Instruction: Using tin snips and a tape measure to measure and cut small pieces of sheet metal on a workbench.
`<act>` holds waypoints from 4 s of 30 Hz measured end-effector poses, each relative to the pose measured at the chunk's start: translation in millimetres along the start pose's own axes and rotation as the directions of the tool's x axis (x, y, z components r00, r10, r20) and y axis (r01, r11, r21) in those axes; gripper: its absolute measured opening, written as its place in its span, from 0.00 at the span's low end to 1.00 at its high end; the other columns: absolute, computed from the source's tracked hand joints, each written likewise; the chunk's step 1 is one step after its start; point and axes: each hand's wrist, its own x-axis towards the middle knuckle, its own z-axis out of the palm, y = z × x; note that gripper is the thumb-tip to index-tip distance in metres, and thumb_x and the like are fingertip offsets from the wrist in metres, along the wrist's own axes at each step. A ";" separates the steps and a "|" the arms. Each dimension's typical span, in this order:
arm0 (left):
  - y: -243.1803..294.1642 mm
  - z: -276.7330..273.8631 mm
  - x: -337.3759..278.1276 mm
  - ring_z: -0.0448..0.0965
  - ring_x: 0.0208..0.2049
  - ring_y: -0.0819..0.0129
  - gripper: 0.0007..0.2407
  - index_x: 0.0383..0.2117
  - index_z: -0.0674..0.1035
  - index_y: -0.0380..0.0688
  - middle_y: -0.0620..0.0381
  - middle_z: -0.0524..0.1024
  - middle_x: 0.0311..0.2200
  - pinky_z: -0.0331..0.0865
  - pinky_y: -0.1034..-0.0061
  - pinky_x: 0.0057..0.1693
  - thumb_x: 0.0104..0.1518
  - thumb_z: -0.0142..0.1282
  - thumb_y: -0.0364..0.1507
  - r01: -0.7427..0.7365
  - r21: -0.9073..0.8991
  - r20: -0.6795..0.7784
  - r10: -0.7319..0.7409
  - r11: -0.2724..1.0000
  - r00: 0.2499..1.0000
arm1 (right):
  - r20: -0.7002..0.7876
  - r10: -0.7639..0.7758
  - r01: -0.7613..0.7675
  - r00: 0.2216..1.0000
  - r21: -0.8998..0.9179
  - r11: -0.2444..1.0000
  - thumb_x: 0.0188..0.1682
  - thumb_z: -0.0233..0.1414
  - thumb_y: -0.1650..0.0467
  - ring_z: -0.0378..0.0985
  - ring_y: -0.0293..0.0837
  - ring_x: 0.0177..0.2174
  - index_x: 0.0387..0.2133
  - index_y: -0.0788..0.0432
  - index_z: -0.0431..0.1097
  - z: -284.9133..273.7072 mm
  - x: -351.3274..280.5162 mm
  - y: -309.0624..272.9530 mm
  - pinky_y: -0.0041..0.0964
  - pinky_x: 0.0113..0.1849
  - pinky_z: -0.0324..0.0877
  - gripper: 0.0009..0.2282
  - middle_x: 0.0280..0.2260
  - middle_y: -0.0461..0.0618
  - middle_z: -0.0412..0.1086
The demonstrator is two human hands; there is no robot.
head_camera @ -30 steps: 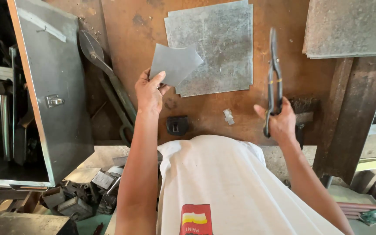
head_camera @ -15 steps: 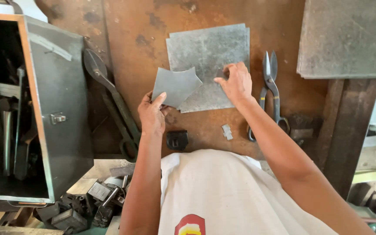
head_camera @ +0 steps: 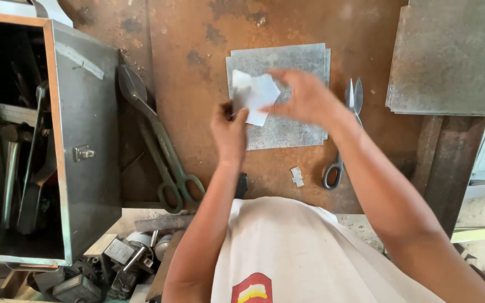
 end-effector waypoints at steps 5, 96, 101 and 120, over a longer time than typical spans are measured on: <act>54.7 43.2 -62.5 0.82 0.38 0.62 0.14 0.45 0.77 0.36 0.49 0.80 0.38 0.76 0.72 0.45 0.54 0.63 0.26 -0.209 0.283 0.200 0.155 0.936 0.967 | 0.049 0.065 -0.080 0.997 0.408 0.910 0.53 0.61 0.59 0.75 0.48 0.47 0.58 0.73 0.58 26.4 -80.4 4.7 0.41 0.44 0.72 0.31 0.52 0.61 0.69; 52.0 6.8 15.7 0.56 0.24 0.75 0.19 0.22 0.71 0.36 0.61 0.59 0.18 0.57 0.73 0.30 0.68 0.54 0.37 -0.203 0.590 0.240 0.071 0.781 0.968 | -0.015 0.681 -0.420 0.732 0.777 0.469 0.53 0.54 0.73 0.79 0.40 0.22 0.43 0.70 0.68 -0.7 -119.7 50.5 0.30 0.19 0.66 0.10 0.31 0.53 0.75; 43.6 0.8 23.2 0.55 0.23 0.73 0.21 0.20 0.68 0.35 0.60 0.58 0.17 0.56 0.71 0.29 0.68 0.55 0.38 -0.200 0.637 0.236 0.059 0.745 0.970 | -0.015 0.688 -0.432 0.725 0.769 0.472 0.53 0.54 0.73 0.78 0.40 0.21 0.43 0.70 0.67 4.2 -118.3 47.6 0.30 0.19 0.66 0.10 0.31 0.54 0.75; 30.9 -8.7 35.5 0.58 0.22 0.67 0.23 0.19 0.67 0.35 0.52 0.62 0.17 0.61 0.68 0.31 0.67 0.55 0.42 -0.161 0.702 0.213 0.012 0.693 0.977 | -0.047 0.689 -0.412 0.724 0.772 0.485 0.54 0.54 0.72 0.78 0.41 0.21 0.40 0.69 0.68 30.4 -117.0 50.7 0.32 0.21 0.68 0.08 0.30 0.54 0.76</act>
